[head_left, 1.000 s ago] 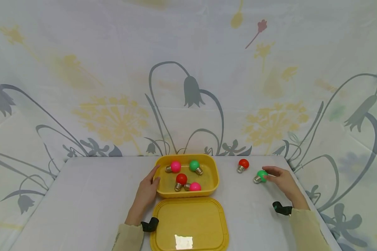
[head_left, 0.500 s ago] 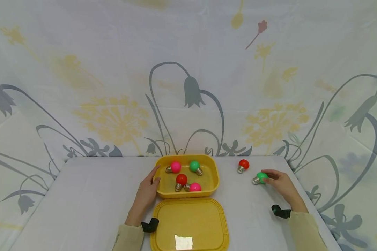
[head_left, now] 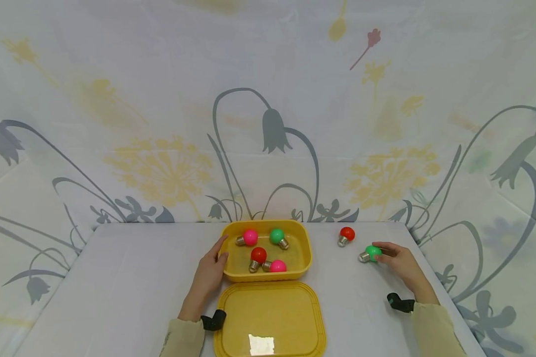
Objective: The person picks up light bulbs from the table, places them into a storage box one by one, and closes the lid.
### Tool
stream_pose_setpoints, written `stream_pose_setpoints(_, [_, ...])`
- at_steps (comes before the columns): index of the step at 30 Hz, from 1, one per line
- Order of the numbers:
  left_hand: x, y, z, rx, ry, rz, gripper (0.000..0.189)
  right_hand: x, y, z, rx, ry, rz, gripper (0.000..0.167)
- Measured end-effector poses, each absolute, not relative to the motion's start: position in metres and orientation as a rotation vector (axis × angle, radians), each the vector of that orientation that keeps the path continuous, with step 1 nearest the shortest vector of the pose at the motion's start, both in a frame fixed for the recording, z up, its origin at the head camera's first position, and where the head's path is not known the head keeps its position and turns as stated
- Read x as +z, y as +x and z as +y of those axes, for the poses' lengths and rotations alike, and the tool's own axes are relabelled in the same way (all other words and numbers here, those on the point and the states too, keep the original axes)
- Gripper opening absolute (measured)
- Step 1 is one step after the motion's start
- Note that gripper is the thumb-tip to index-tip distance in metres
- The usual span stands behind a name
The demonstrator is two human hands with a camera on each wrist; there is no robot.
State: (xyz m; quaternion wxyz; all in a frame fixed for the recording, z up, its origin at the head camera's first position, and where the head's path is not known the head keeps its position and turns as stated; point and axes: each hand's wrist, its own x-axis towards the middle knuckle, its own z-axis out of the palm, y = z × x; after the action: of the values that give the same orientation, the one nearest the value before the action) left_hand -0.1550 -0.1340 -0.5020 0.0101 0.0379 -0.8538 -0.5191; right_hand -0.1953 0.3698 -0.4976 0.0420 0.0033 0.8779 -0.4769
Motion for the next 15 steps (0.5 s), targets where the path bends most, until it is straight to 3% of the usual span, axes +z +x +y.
stream_pose_setpoints(15, [-0.5029,-0.1556,-0.1336,-1.622,0.147,-2.670,0.052,-0.5012,-0.1961,0.3735,-1.477,0.009,2.667,0.048])
